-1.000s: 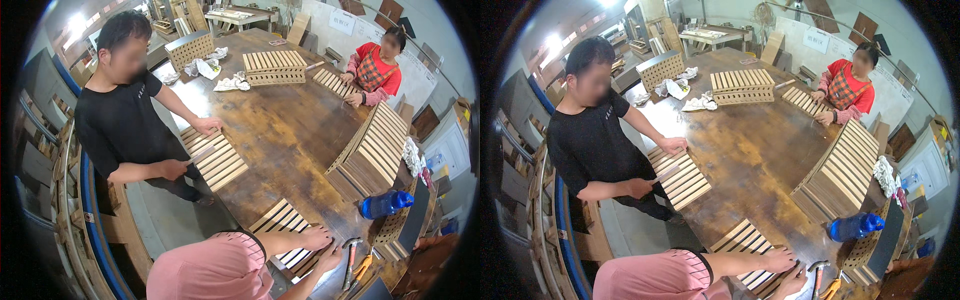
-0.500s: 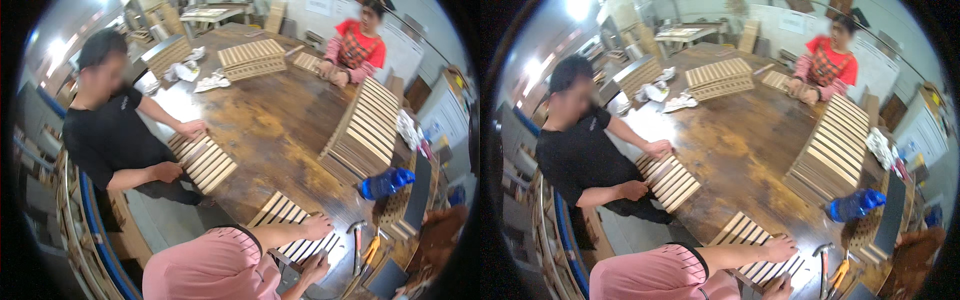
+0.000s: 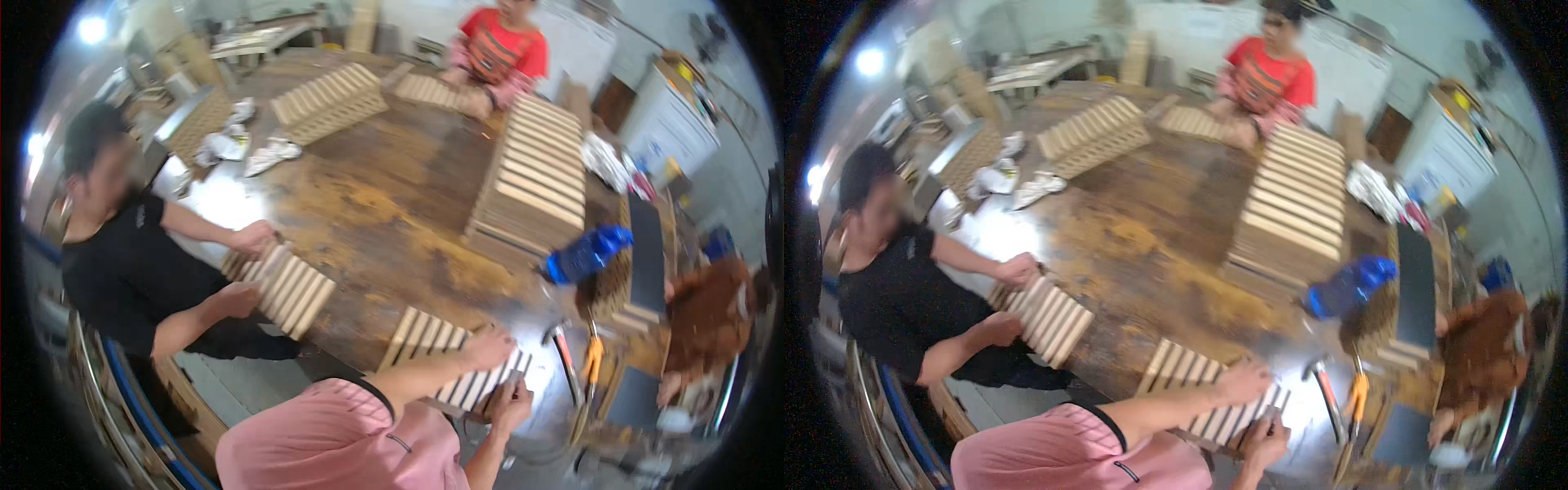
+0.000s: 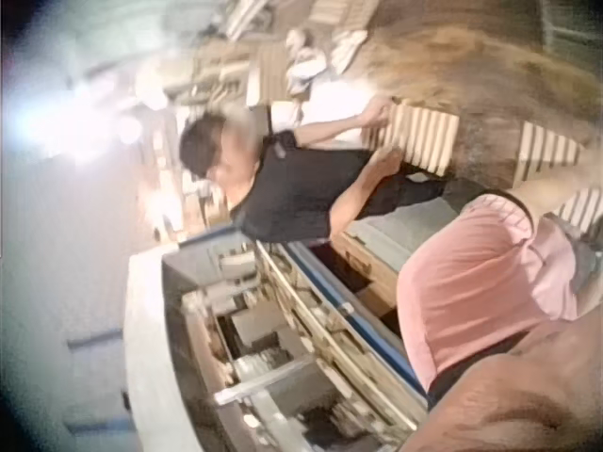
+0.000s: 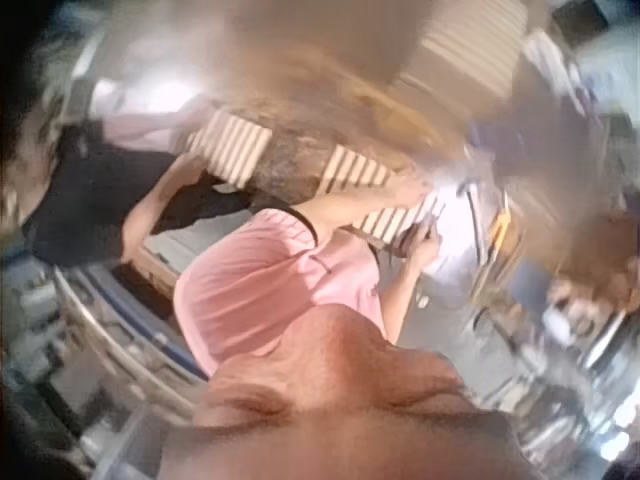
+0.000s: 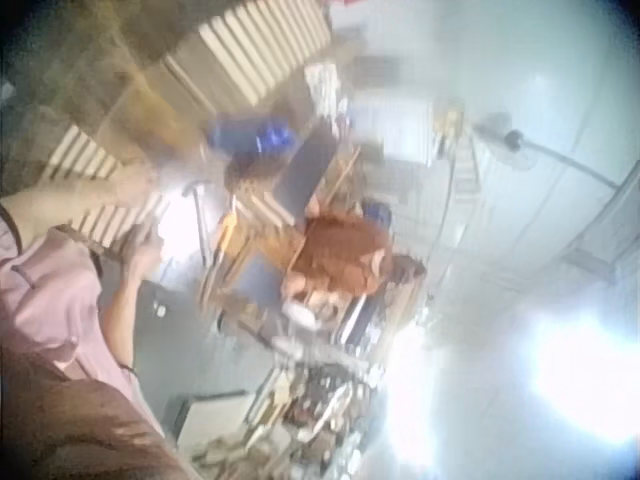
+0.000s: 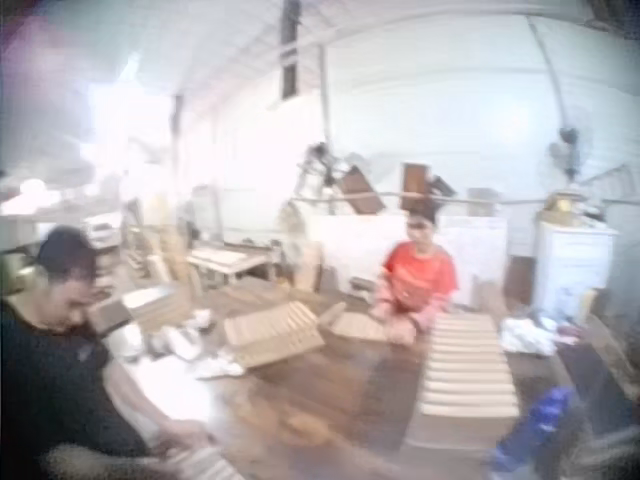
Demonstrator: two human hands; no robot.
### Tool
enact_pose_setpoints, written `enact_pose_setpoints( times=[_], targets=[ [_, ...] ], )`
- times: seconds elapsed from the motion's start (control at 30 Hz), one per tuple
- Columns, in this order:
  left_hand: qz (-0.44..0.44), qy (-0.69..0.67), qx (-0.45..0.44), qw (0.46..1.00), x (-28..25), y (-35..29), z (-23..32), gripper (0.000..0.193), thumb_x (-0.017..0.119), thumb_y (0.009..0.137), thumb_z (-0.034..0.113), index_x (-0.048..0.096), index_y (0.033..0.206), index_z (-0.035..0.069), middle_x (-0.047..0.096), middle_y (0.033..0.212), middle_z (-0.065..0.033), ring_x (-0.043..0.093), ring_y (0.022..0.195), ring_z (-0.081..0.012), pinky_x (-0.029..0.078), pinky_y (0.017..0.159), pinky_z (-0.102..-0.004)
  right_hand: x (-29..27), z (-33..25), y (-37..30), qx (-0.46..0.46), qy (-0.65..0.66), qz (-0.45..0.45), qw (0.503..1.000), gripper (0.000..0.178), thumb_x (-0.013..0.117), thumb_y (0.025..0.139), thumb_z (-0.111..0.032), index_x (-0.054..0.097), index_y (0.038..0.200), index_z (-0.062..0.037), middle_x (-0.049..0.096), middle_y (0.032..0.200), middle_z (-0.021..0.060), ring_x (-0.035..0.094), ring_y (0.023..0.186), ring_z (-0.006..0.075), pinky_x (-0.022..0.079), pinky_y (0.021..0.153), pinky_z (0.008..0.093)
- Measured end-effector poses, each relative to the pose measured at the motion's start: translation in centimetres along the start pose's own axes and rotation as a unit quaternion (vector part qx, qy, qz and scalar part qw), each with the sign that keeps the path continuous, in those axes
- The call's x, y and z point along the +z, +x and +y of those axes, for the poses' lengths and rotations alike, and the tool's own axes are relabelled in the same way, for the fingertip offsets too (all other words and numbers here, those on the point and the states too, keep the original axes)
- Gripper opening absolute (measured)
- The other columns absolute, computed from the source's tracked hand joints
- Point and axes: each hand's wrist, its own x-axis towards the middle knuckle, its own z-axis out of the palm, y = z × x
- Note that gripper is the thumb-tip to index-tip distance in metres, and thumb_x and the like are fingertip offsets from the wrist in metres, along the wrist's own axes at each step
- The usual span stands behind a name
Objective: The person assembles wooden slat panels at a large workbench, using a hammer and a small tool to secure the slats together. The person then hands one completed panel to another worker and continues working on others at the table.
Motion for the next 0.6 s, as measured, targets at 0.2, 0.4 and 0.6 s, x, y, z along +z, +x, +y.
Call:
enact_pose_setpoints(
  times=[0.2, 0.4, 0.6],
  targets=[
    [0.013, 0.007, -0.019, 1.0, -3.4, 0.3, -2.1, 0.017, 0.06, 0.088, 0.016, 0.073, 0.095, 0.007, 0.067, 0.104, -0.0153, 0.065, 0.102, -0.0314, 0.053, 0.088, -0.05, -3.2, -0.9, -5.6, 0.094, -0.02, -0.048, 0.994, 0.026, 0.073, 0.091, -0.025, 0.078, 0.113, -0.0124, 0.071, 0.093, 0.0118, 0.069, 0.082, 0.0317, 0.051, 0.077, 0.0452],
    [0.02, -0.007, 0.001, 1.0, -1.9, 0.4, -2.1, 0.02, 0.054, 0.102, 0.025, 0.068, 0.11, 0.012, 0.062, 0.11, -0.0082, 0.058, 0.111, -0.031, 0.047, 0.098, -0.0466, 0.1, -2.7, 1.0, 0.079, -0.068, -0.044, 0.994, 0.033, 0.062, 0.098, -0.035, 0.074, 0.126, -0.0216, 0.068, 0.099, 0.014, 0.067, 0.091, 0.0337, 0.044, 0.083, 0.0516],
    [0.054, -0.022, 0.001, 0.998, -1.2, 0.5, -0.9, 0.017, 0.056, 0.102, 0.025, 0.067, 0.107, 0.013, 0.061, 0.106, -0.0071, 0.058, 0.11, -0.0306, 0.046, 0.096, -0.0471, 2.5, -2.5, 6.6, 0.07, -0.053, -0.018, 0.996, 0.033, 0.065, 0.097, -0.037, 0.073, 0.125, -0.0217, 0.067, 0.101, 0.0134, 0.066, 0.091, 0.0358, 0.044, 0.083, 0.0521]
  ],
)
